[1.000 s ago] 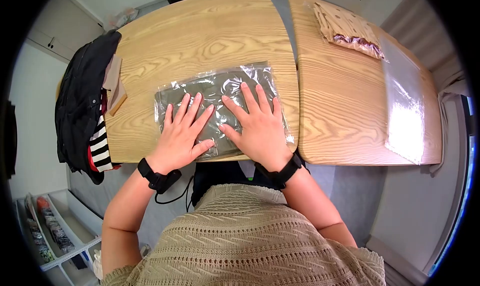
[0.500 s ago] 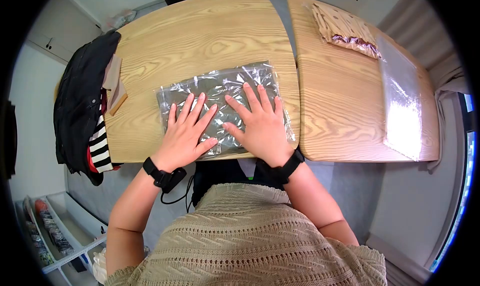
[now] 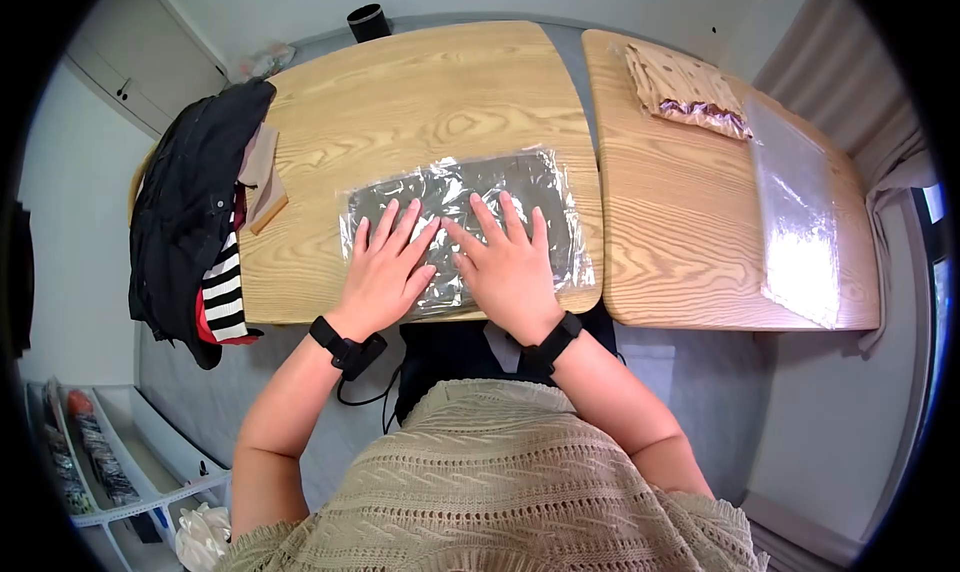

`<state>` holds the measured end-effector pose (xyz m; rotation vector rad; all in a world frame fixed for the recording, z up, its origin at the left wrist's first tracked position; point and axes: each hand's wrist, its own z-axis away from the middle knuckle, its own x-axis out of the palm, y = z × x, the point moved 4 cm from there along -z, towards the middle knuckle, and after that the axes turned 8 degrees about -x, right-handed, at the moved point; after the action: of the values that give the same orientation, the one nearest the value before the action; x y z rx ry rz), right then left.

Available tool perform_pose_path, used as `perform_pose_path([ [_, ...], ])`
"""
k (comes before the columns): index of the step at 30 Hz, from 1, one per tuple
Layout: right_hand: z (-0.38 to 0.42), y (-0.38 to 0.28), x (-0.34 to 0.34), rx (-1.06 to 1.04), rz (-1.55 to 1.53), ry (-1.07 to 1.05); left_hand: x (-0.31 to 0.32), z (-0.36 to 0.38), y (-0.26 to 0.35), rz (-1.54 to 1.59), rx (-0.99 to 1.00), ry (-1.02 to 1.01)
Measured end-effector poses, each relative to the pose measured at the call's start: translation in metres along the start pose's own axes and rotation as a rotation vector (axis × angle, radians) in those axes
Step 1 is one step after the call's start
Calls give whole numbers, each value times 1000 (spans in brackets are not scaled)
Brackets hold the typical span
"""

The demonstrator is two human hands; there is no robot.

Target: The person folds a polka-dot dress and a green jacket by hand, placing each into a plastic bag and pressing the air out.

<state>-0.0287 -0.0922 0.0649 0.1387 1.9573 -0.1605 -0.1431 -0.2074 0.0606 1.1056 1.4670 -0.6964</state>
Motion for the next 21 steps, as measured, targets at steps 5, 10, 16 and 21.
perform_pose_path([
  [5,-1,4,4,23,-83,-32,4,-1,-1,-13,4,6],
  [10,-4,4,5,41,-130,-91,6,-2,-1,24,-24,-71],
  [16,-7,4,6,46,-130,-96,5,-2,-3,44,-34,-99],
  [21,-4,6,6,20,-129,-120,5,-2,-3,42,-30,-73],
])
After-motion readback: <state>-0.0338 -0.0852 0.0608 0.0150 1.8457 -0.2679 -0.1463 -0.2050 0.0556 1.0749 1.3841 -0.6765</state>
